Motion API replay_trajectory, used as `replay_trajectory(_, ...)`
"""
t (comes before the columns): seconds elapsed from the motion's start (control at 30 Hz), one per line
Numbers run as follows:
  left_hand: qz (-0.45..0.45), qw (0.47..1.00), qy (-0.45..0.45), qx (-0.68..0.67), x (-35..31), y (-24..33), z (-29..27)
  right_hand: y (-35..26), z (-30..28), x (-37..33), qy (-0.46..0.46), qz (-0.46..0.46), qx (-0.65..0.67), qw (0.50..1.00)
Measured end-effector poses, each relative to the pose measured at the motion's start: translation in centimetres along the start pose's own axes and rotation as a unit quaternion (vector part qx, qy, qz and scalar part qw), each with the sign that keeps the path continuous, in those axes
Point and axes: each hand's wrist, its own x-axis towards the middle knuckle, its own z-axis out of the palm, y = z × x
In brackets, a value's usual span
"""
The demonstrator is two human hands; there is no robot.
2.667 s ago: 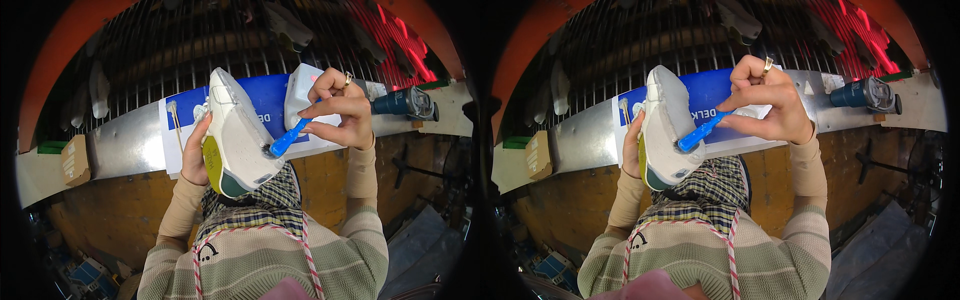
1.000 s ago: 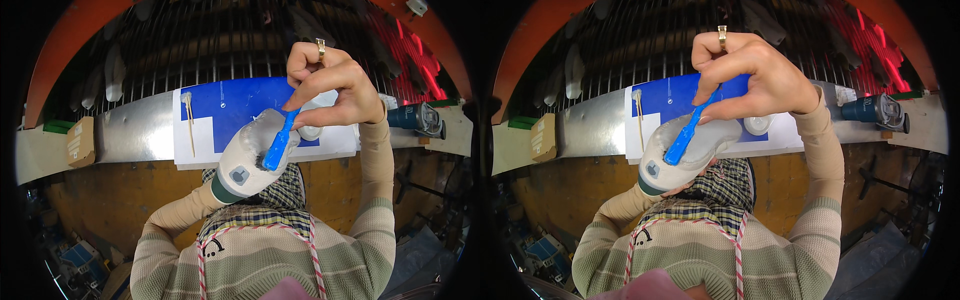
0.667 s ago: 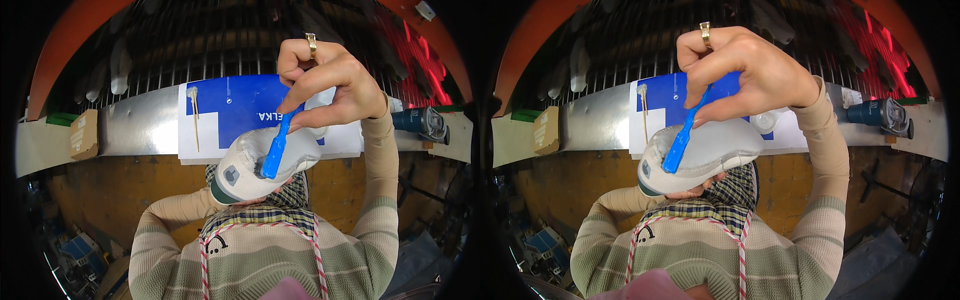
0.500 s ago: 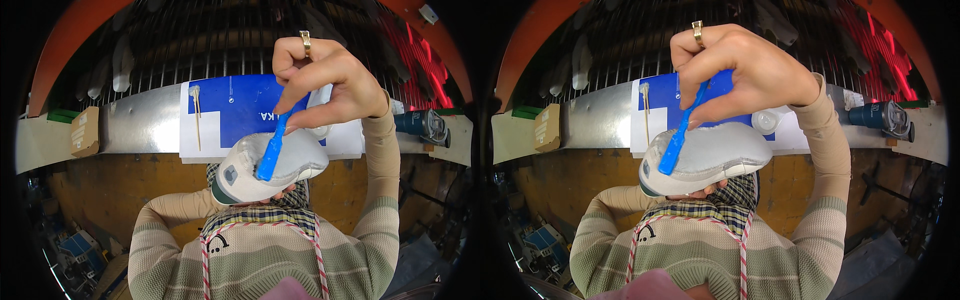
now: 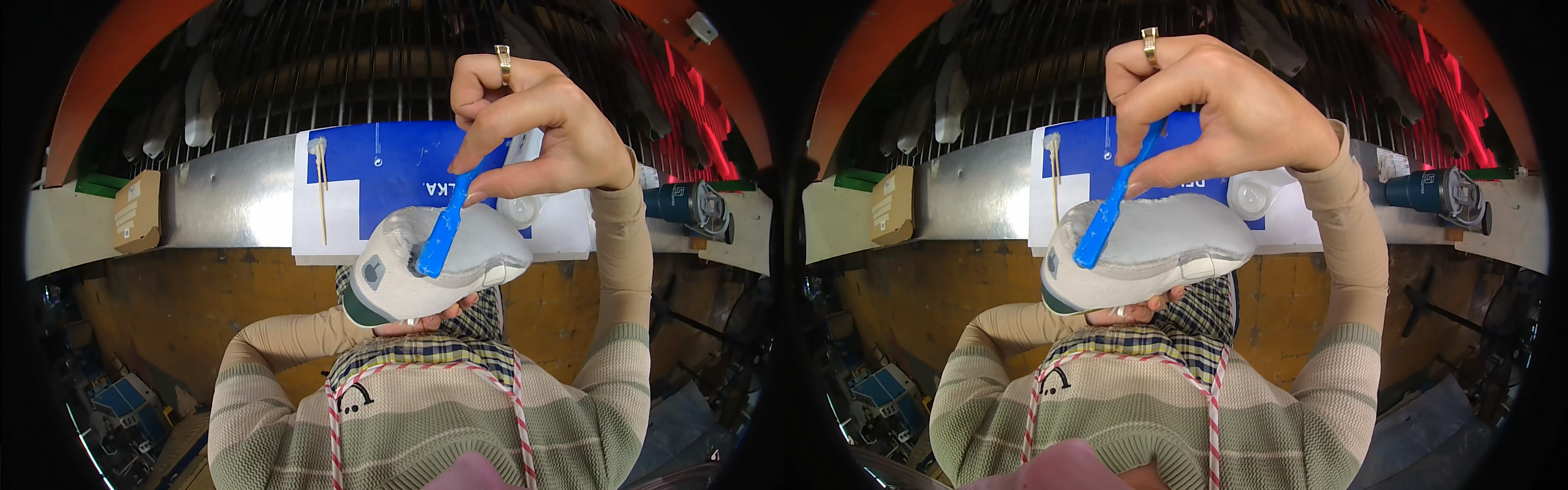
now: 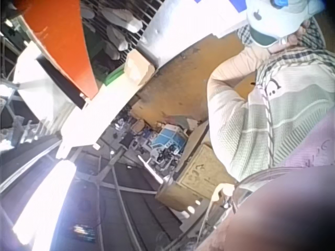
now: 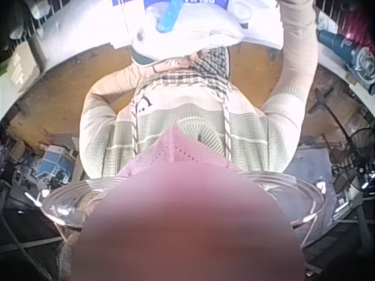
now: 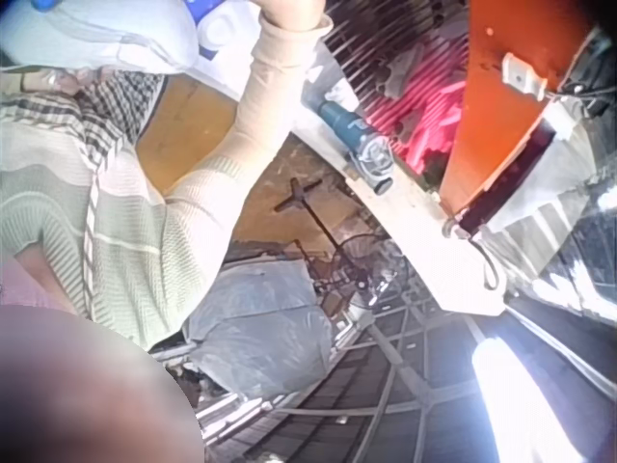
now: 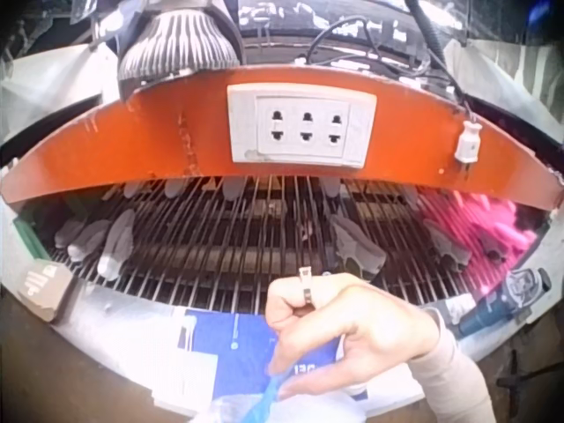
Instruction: The person paints a white shoe with a small blue brush, repeatedly dipping the brush into a white paint container and applying paint to the shoe's upper and sole. The person rotates the shoe to access different areas and places it on a conveyor belt between applications.
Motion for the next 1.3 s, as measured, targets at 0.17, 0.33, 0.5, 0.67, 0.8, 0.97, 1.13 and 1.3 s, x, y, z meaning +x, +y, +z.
replay_trajectory(0.17, -0.034, 0.998, -0.051, -0.026, 0.1, 0.2, -0.2, 0.1, 0.3, 0.4, -0.014, -0.016, 0.017, 1.0)
replay_trajectory(0.33, -0.038, 0.998, -0.046, -0.022, -0.1, 0.3, 0.1, 0.0, 0.6, 0.9, -0.019, -0.044, 0.019, 0.999)
replay_trajectory(0.5, -0.04, 0.998, -0.045, -0.009, -0.3, 0.6, 0.6, -0.4, 0.9, 1.7, -0.031, -0.053, 0.021, 0.998)
replay_trajectory(0.67, -0.046, 0.998, -0.038, 0.009, -0.4, 0.6, 1.6, -0.9, 0.8, 1.7, -0.049, -0.05, 0.009, 0.997)
replay_trajectory(0.8, -0.091, 0.992, -0.031, 0.08, -0.6, 2.1, 2.5, -1.5, 0.7, 0.8, -0.021, -0.033, 0.009, 0.999)
replay_trajectory(0.97, 0.157, 0.912, 0.034, 0.377, 0.4, 4.6, 2.2, -4.3, 0.5, -1.8, 0.152, 0.119, -0.073, 0.978)
replay_trajectory(1.13, 0.274, 0.849, 0.042, 0.45, 2.6, 9.5, 3.0, -5.7, 7.6, -3.7, 0.302, 0.187, -0.285, 0.89)
replay_trajectory(1.3, 0.283, 0.852, 0.018, 0.44, 2.5, 12.2, 4.3, -8.0, 10.7, -5.4, 0.239, 0.137, -0.22, 0.936)
